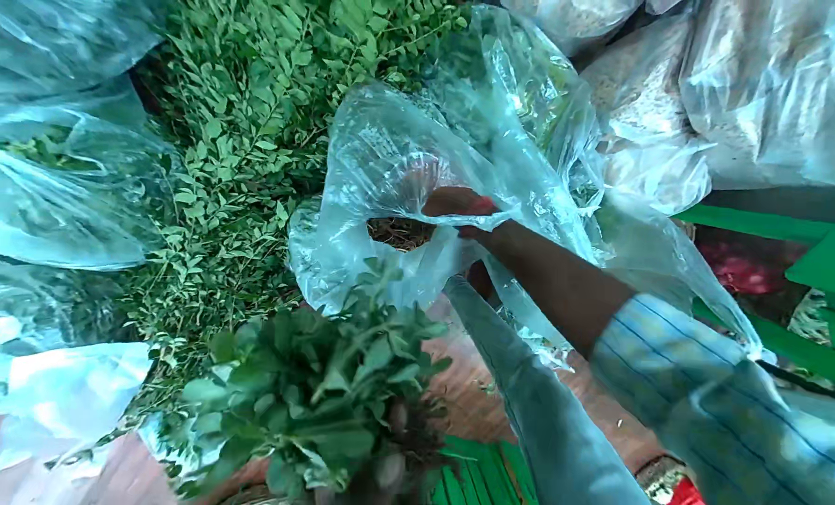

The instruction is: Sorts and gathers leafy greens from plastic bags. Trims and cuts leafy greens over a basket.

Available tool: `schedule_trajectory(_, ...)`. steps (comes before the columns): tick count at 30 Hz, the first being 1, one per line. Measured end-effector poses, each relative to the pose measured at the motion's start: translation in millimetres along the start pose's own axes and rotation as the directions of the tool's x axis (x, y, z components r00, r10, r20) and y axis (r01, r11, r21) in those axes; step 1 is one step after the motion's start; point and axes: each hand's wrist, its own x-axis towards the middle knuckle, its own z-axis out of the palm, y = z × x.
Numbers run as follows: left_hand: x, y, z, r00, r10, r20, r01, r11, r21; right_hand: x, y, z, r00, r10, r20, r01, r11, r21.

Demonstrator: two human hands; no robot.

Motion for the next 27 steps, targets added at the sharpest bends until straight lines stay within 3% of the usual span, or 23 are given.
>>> schedule_trajectory(2, 7, -3, 1, 0.995, 0.020, -0.102, -0.025, 0.998, -0.052, -17, -18, -23, 0.969, 0.012, -0.248, 0.076, 0.937, 0.341)
schedule_trajectory(4, 10, -4, 8, 0.980, 0.013, -0.196, -0.026, 0.998, -0.061, -33, -23, -31, 0.949, 0.099, -0.300, 0.130, 0.745, 0.654)
schedule_trajectory(8, 18, -8, 24, 0.940, -0.021, -0.341, -0.031, 0.989, -0.144, -82, -18, -22, 0.980, 0.087, -0.179, 0.056, 0.741, 0.669)
schedule_trajectory(14, 16, -11, 27, 0.918, -0.052, -0.393, -0.004, 0.990, -0.140, -157, -40, -6, 0.981, 0.010, -0.193, 0.171, 0.420, 0.891)
schedule_trajectory(20, 17, -21, 34, 0.934, -0.045, -0.354, 0.029, 0.998, -0.052, -198, -75, 7, 0.873, -0.020, -0.488, 0.412, 0.568, 0.712)
schedule_trajectory(24, 13, -31, 37, 0.972, 0.001, -0.237, -0.005, 1.000, -0.019, -213, -92, 31, 0.807, -0.210, -0.553, 0.524, 0.687, 0.503)
schedule_trajectory(27, 15, -36, 47, 0.983, 0.027, -0.182, -0.042, 0.996, -0.077, -225, -97, 39, 0.752, -0.231, -0.617, 0.530, 0.768, 0.359)
